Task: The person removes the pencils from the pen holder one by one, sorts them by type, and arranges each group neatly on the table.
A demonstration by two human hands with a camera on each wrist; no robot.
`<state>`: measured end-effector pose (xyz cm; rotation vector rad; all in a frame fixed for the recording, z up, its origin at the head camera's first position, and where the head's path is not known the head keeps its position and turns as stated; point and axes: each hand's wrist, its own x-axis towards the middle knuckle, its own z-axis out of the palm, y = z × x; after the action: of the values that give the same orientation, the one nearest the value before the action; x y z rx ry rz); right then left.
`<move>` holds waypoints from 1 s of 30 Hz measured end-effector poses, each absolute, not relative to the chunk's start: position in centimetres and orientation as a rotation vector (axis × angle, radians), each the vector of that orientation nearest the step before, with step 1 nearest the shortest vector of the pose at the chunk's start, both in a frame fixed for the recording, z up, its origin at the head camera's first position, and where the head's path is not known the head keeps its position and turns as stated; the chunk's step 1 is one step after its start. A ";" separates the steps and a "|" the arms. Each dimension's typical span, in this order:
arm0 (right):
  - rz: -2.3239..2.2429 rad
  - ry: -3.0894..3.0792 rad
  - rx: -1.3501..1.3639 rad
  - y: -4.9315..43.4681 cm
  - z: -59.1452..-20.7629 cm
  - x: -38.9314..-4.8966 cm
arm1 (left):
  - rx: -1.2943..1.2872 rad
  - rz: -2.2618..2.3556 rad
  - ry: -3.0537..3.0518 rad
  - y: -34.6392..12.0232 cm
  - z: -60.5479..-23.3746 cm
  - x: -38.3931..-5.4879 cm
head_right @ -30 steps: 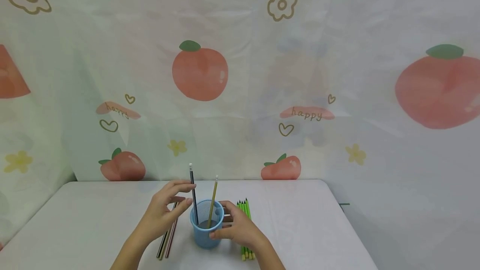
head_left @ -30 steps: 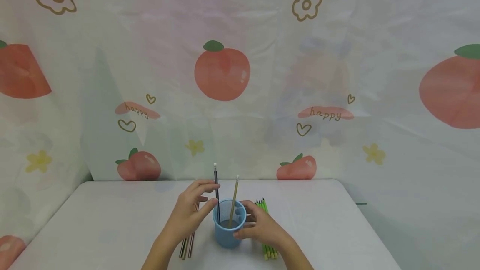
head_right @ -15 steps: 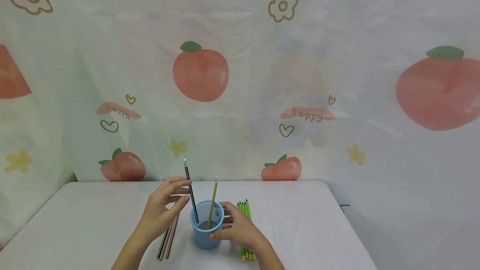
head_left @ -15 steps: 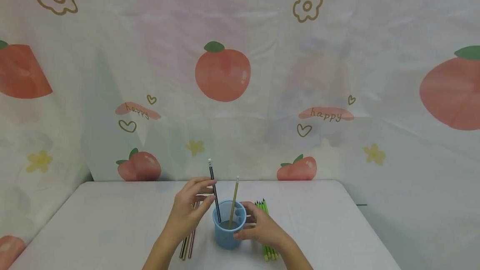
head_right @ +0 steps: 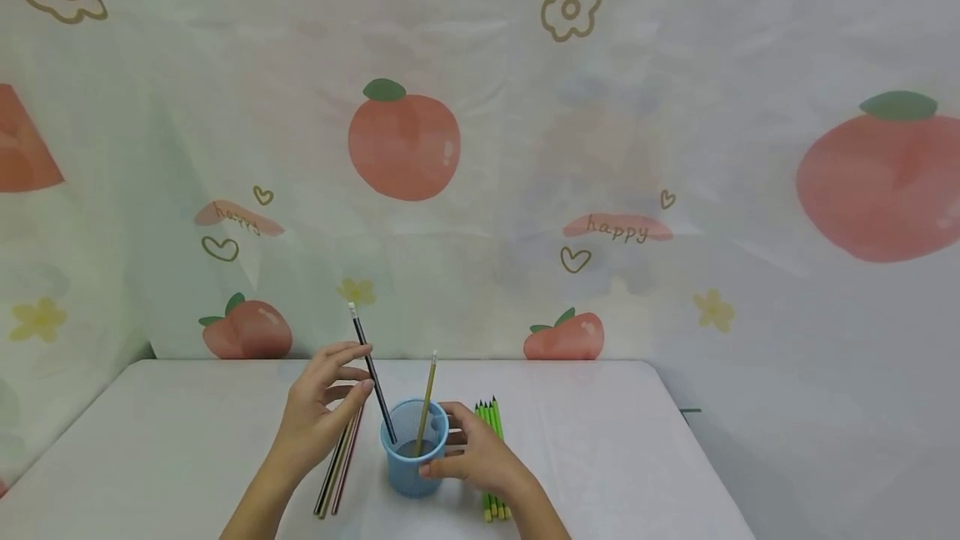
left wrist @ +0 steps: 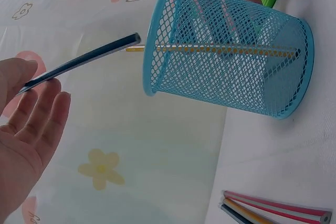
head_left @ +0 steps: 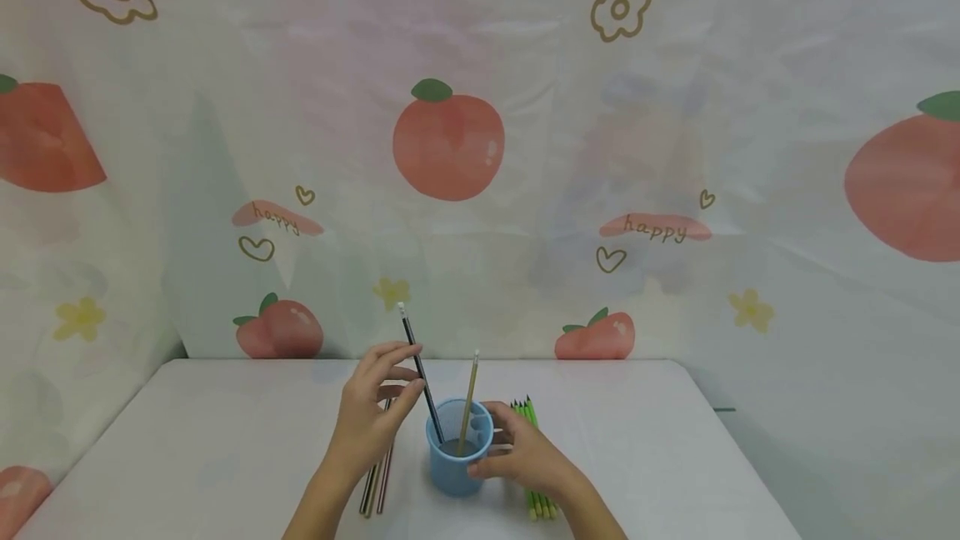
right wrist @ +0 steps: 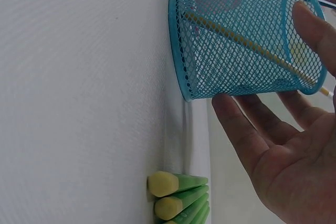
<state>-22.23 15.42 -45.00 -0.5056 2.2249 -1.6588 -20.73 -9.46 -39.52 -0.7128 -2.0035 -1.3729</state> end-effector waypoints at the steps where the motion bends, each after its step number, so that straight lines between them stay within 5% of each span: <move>1: -1.661 2.224 -0.507 15.4 -45.0 -22.3 | -0.705 -1.381 -1.996 -9.5 -39.5 -20.7; 16: -1.664 2.231 -0.521 15.5 -45.2 -22.1 | -0.583 -1.434 -2.008 -8.8 -36.8 -18.7; 30: -1.672 2.208 -0.525 15.6 -45.0 -22.0 | -0.496 -1.622 -2.063 -10.7 -39.7 -21.1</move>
<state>-22.02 15.62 -45.04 -0.5253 2.2080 -1.6719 -21.13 -10.73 -39.69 -0.4963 -2.0629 -1.6223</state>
